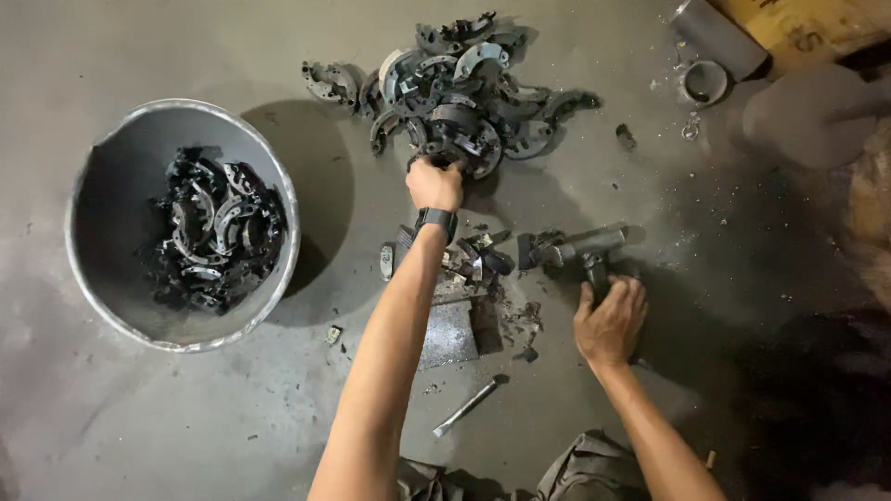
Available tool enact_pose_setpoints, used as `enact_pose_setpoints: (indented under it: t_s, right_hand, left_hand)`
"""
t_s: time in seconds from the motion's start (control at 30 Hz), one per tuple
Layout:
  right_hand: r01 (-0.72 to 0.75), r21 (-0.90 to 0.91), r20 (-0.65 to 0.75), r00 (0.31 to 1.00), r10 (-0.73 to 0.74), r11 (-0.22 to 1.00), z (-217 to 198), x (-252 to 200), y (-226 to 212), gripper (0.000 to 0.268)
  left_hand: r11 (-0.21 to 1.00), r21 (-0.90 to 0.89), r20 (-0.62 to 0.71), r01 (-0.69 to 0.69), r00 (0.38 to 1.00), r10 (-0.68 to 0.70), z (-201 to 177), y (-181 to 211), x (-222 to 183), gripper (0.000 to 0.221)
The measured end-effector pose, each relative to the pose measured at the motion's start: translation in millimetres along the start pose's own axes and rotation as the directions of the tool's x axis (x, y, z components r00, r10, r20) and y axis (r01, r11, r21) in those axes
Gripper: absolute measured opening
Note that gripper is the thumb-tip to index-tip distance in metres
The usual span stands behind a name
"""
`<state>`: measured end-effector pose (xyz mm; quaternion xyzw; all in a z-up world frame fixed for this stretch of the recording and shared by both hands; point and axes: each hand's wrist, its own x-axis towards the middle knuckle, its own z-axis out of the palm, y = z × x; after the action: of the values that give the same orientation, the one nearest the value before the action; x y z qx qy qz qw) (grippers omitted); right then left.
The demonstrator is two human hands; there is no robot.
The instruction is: The person sits on the floor of a workshop and breaks metal parts with a hammer on a steel block, placing the broken pieces into a basin and picking up new pieces from the floor to continue breaking them.
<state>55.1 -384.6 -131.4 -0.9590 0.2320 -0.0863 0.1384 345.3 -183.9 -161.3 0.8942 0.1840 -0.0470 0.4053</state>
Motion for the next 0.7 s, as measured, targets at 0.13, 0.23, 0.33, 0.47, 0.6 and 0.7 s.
enact_pose_setpoints:
  t_s: [0.13, 0.23, 0.33, 0.47, 0.6, 0.7]
  right_hand:
    - [0.009, -0.006, -0.027, 1.000, -0.009, 1.000, -5, 2, -5, 0.040]
    - [0.016, -0.010, -0.040, 0.999, -0.016, 1.000, -7, 2, -8, 0.039]
    - [0.014, -0.010, -0.035, 0.999, -0.014, 1.000, -4, 0, -6, 0.038]
    - [0.003, -0.043, -0.031, 1.000, -0.005, 0.999, -3, 0, -6, 0.038]
    - [0.017, -0.067, -0.055, 0.998, -0.021, 0.998, -1, -2, -5, 0.040]
    - [0.029, -0.070, -0.063, 0.997, -0.033, 0.997, 4, -4, 0, 0.040]
  left_hand:
    - [0.993, -0.112, 0.014, -0.047, 0.999, 0.049, -12, -7, -8, 0.036]
    - [0.528, -0.719, 0.562, 0.452, 0.825, 0.061, -63, 0, -40, 0.023]
    - [0.466, -0.761, 0.612, 0.451, 0.737, 0.286, -109, -5, -73, 0.022]
    - [0.441, -0.795, 0.602, 0.416, 0.628, 0.493, -146, -17, -108, 0.023]
    - [0.316, -0.783, 0.608, 0.536, 0.552, 0.571, -179, -11, -139, 0.023]
    - [0.305, -0.786, 0.604, 0.538, 0.558, 0.569, -189, -20, -154, 0.027]
